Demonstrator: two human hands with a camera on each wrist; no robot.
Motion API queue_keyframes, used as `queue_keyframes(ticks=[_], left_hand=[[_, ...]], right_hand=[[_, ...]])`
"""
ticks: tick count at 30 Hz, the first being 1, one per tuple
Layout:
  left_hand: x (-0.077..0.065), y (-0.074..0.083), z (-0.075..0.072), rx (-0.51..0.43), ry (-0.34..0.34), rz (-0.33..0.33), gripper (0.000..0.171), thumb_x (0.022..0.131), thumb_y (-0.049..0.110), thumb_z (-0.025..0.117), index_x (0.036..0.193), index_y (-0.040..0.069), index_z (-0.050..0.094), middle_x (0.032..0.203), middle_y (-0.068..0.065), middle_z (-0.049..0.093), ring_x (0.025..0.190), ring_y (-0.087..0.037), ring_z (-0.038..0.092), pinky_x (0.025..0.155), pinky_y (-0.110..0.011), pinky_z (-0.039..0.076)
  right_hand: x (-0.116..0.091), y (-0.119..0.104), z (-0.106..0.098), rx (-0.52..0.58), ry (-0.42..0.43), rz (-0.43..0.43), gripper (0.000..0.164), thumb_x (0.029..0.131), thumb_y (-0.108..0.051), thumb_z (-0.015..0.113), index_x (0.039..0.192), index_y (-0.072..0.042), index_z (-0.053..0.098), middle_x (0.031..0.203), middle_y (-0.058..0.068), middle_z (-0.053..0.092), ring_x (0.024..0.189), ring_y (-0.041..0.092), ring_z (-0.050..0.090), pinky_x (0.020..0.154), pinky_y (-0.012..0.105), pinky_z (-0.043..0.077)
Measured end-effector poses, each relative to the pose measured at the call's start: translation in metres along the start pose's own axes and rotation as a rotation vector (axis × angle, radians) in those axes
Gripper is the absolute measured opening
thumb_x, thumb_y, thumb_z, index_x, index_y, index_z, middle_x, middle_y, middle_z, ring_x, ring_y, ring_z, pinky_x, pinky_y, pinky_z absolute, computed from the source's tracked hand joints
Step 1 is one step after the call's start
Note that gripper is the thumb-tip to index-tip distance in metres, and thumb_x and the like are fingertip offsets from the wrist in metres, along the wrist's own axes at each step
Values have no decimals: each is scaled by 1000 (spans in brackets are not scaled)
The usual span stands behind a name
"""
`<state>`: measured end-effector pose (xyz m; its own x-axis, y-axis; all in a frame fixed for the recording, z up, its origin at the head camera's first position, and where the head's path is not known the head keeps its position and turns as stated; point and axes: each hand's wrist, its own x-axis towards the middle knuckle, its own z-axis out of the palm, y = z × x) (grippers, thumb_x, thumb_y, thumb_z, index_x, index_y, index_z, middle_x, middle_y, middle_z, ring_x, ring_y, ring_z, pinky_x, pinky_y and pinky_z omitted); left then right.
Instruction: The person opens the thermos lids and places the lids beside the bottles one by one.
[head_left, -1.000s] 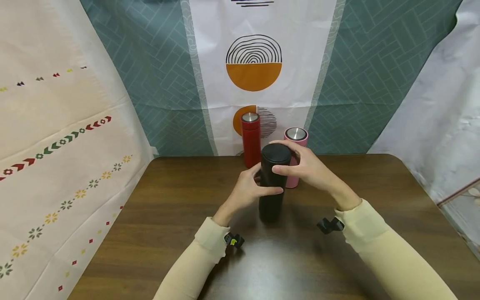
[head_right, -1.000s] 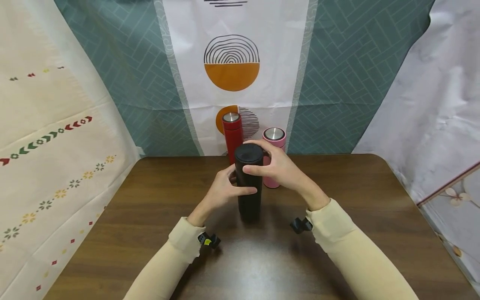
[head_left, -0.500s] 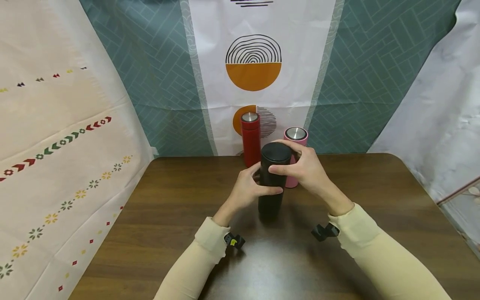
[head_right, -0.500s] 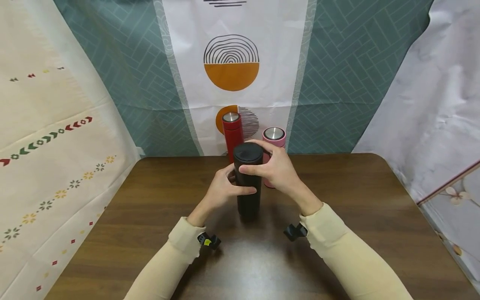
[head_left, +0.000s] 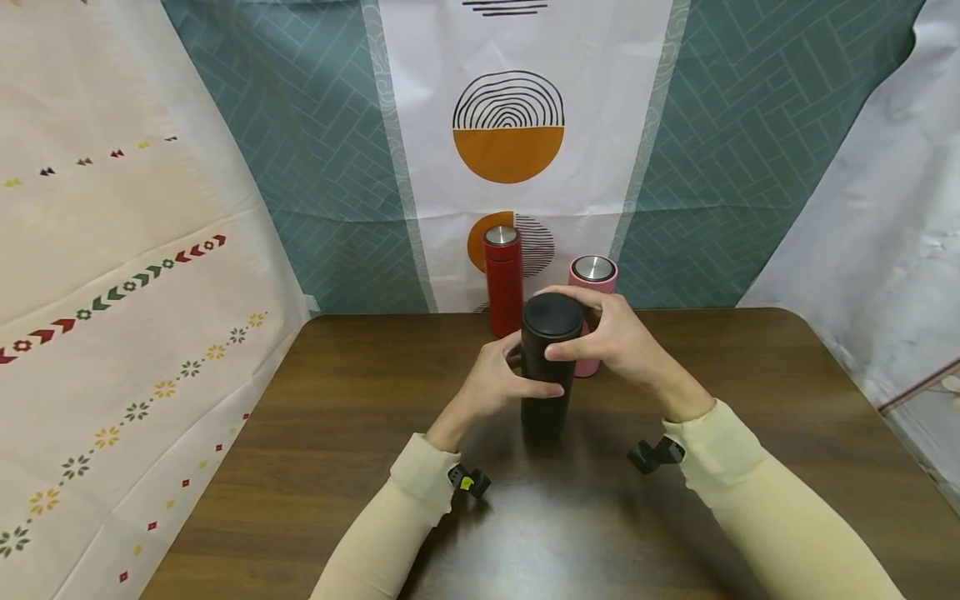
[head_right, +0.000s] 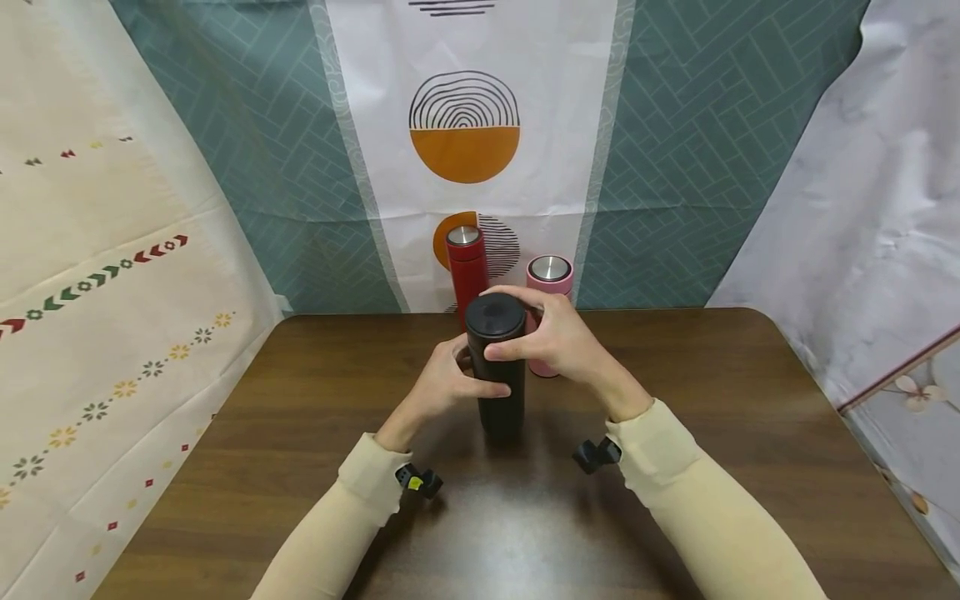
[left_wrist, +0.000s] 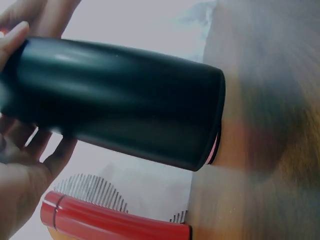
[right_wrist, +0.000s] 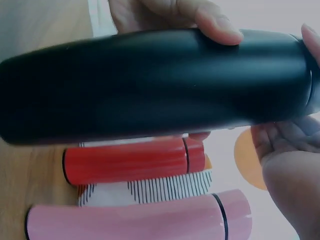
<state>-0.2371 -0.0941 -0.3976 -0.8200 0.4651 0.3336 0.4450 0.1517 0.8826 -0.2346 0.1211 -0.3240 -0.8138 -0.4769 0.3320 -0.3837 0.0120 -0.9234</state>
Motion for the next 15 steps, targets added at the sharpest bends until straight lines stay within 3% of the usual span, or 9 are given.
queue_keyframes(ticks=[4, 7, 11, 15], left_hand=[[0, 1, 4, -1, 43, 2, 66, 83, 27, 89, 143, 26, 60, 127, 7, 70, 113, -15, 67, 102, -45, 53], [1, 3, 7, -4, 95, 5, 65, 84, 26, 89, 142, 26, 60, 125, 5, 71, 110, -16, 69, 99, -41, 56], [2, 4, 7, -2, 136, 8, 68, 83, 21, 90, 144, 24, 60, 125, 2, 71, 108, -17, 71, 96, -38, 57], [2, 3, 6, 2, 121, 15, 67, 83, 19, 89, 144, 23, 60, 127, 3, 71, 109, -17, 70, 98, -40, 56]], right_hand=[[-1, 0, 3, 51, 1, 12, 63, 87, -4, 80, 146, -9, 56, 131, 16, 64, 116, 31, 63, 98, 36, 54], [-3, -1, 10, 43, 55, 29, 68, 90, -9, 78, 152, -15, 51, 137, 11, 62, 125, 27, 59, 104, 35, 50], [-3, -2, 20, -15, 159, 39, 69, 87, -13, 83, 149, -18, 54, 135, 7, 64, 123, 25, 61, 104, 34, 50], [-3, -6, 22, -14, 197, 22, 66, 84, -9, 87, 143, -14, 60, 128, 9, 68, 115, 26, 66, 99, 32, 54]])
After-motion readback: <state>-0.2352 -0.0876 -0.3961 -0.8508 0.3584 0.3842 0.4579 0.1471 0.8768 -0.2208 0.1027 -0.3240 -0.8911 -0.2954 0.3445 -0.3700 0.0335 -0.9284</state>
